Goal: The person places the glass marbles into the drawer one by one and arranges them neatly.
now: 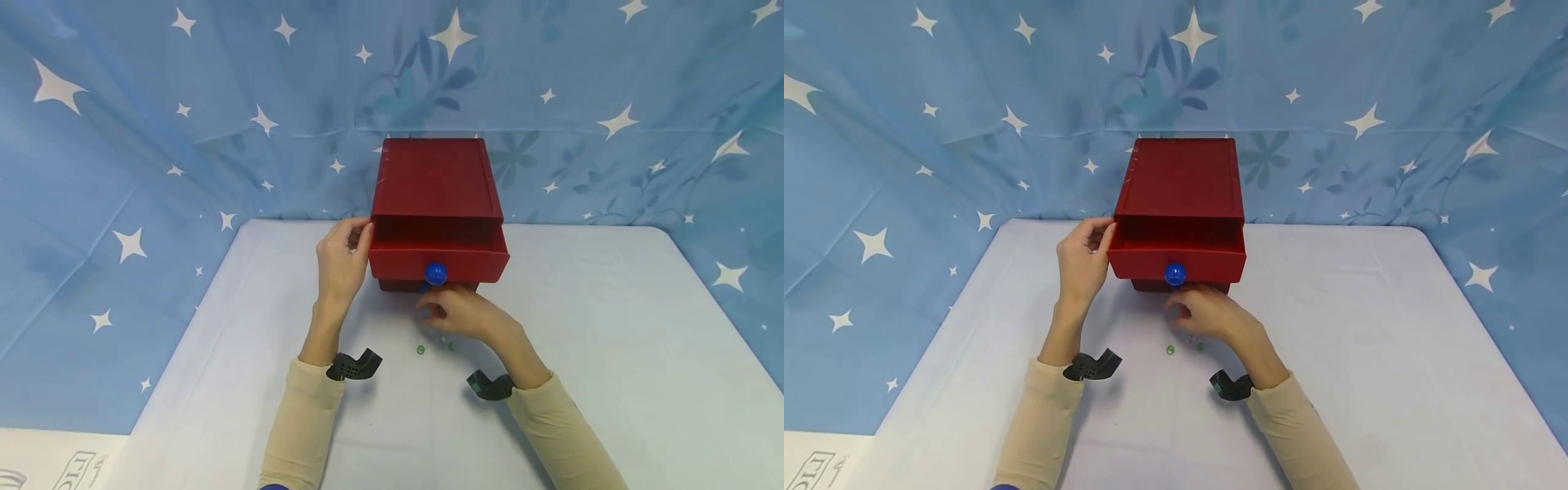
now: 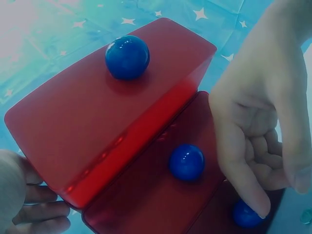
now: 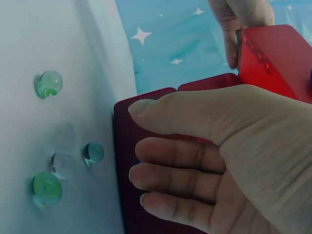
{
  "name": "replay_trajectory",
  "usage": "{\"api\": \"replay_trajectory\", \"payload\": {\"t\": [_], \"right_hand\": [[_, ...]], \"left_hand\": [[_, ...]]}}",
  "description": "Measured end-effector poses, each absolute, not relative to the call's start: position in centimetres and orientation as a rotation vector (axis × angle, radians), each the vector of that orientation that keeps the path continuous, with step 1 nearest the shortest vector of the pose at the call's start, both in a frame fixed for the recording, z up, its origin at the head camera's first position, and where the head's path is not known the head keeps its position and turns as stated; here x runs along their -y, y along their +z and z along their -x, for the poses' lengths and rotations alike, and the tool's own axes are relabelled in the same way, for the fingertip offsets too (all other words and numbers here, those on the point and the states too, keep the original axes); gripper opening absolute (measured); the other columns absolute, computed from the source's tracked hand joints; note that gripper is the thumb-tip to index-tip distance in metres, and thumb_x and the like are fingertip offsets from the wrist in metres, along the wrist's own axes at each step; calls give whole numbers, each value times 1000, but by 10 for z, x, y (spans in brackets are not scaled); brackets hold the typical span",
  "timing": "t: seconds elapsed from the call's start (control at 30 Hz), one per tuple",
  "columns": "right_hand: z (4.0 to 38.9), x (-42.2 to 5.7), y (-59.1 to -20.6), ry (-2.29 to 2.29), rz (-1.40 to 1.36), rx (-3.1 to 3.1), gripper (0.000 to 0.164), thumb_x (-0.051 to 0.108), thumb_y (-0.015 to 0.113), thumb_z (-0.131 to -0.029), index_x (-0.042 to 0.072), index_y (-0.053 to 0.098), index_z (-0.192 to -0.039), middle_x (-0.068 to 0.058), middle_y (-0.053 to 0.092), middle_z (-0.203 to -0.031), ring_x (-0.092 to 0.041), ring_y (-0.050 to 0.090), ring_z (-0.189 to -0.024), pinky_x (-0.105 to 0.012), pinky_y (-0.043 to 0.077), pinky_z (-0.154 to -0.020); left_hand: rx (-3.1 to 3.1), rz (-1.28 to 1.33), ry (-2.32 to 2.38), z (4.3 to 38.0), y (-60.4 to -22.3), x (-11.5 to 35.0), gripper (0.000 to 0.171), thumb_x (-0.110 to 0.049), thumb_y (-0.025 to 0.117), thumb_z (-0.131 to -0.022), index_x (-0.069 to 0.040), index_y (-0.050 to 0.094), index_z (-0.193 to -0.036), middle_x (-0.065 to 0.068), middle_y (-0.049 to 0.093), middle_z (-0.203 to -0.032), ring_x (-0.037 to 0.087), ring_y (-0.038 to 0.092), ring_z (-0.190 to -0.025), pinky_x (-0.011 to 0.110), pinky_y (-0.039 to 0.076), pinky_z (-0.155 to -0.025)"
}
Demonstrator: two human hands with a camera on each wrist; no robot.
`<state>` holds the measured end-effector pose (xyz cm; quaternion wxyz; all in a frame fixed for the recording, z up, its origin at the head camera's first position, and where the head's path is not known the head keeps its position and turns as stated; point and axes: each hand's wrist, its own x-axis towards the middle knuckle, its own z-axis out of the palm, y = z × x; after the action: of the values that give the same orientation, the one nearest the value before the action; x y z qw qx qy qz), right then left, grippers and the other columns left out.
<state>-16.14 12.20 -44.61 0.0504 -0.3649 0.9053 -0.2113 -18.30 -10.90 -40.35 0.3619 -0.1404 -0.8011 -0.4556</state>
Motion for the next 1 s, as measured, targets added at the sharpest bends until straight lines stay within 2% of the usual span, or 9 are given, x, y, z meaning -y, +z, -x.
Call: {"api": "replay_trajectory", "payload": {"t": [0.6, 1.0], "right_hand": [[166, -124, -465, -565, 1028, -2729, 23, 17, 80, -83, 12, 73, -105, 6, 55, -77, -8, 50, -72, -23, 47, -69], [168, -119, -472, -502, 1019, -2768, 17, 12, 79, -84, 11, 74, -100, 3, 59, -78, -10, 51, -72, -24, 50, -70]], "left_hand": [[2088, 355, -1181, 180, -405, 109, 18, -13, 64, -98, 2, 72, -105, 15, 73, -94, 23, 69, -75, 32, 61, -71], [2081, 360, -1186, 181, -404, 110, 18, -12, 64, -98, 1, 72, -106, 15, 73, -95, 23, 70, -75, 32, 62, -72]]}}
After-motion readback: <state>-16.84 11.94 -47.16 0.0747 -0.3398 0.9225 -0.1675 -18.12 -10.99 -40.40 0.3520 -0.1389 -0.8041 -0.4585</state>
